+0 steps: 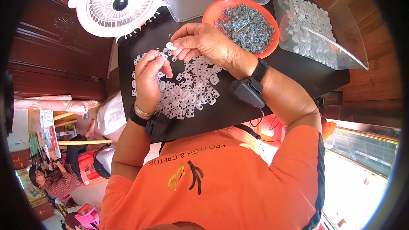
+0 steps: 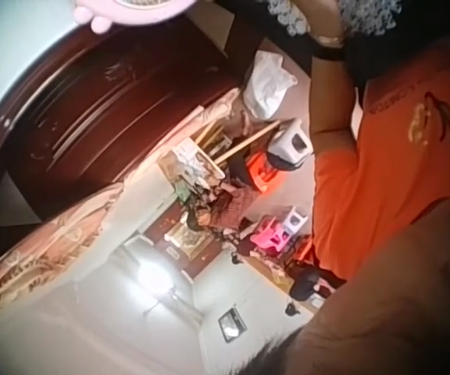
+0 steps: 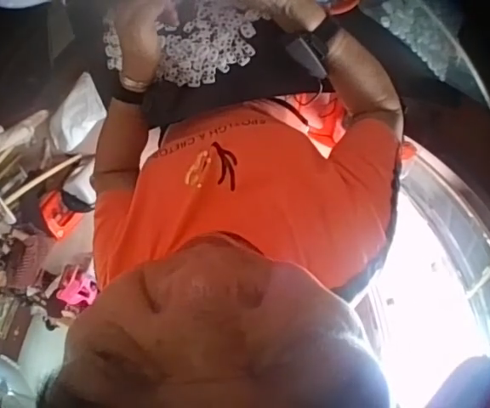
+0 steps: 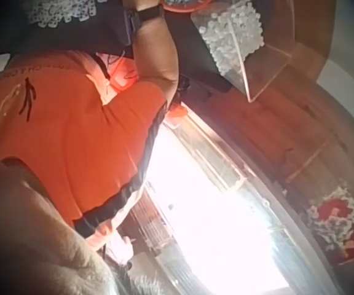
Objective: Manually inserting small metal screws into white plastic ring components on a table.
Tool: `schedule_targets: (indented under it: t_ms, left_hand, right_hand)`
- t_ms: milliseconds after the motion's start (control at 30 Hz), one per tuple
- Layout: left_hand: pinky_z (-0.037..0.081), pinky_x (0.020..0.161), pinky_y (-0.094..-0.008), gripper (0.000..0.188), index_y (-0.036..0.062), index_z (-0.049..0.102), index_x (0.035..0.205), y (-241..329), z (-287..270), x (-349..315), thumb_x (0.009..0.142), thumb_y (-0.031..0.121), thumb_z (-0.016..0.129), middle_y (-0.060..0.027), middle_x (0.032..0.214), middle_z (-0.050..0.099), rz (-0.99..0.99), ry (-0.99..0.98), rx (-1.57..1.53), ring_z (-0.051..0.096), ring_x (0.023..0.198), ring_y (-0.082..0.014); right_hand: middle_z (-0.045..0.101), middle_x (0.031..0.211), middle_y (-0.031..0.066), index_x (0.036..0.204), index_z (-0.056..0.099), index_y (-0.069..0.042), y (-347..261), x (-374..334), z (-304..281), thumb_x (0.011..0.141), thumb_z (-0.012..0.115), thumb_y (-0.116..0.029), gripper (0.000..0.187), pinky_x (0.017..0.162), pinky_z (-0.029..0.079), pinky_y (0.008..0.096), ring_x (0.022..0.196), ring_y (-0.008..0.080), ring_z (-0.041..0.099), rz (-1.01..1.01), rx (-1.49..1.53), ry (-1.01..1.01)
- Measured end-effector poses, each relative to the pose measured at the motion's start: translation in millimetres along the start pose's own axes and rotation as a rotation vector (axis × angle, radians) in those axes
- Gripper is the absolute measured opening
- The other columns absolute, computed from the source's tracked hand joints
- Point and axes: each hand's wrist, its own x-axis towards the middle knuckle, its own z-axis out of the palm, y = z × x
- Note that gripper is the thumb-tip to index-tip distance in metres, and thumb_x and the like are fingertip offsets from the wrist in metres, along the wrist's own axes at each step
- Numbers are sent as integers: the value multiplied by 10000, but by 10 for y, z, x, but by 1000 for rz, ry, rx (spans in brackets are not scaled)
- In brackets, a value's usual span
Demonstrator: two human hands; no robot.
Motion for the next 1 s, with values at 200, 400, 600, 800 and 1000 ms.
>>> schedule_targets:
  t_ms: [200,400,600,800,1000]
  left_hand:
    - [391,549,-225,189,1,537,756,11,33,-21,897,121,503,-20,645,519,-4,-5,43,475,572,-81]
    - [391,549,-226,185,3,536,756,-7,25,-17,897,115,496,-21,662,527,22,2,-12,483,586,-81]
    - [405,577,-235,179,-3,554,789,-10,20,-10,902,121,491,-23,680,535,26,-28,-36,496,601,-89]
    - [432,612,-260,222,2,548,788,16,55,-26,918,150,446,-52,721,546,-10,-71,34,533,620,-130]
    - [430,609,-261,222,8,550,790,-6,47,-17,920,156,449,-49,709,548,-25,-49,3,533,618,-129]
  right_hand:
    - [674,843,55,1028,600,-3,-11,-14,13,884,645,-173,227,693,519,225,747,107,640,-9,-30,1]
    - [659,838,30,1019,631,-8,56,13,-19,889,621,-123,174,690,497,212,748,80,610,-121,-122,-22]
    - [629,873,4,1070,628,0,60,-25,62,886,577,-38,195,730,467,209,792,50,561,-234,-289,-103]
    - [636,900,7,1087,622,2,52,-46,129,909,565,-47,193,740,474,211,797,56,571,-259,-146,-78]
    - [636,879,7,1080,624,-11,83,7,41,918,602,-142,210,707,506,220,757,67,591,-162,-167,-82]
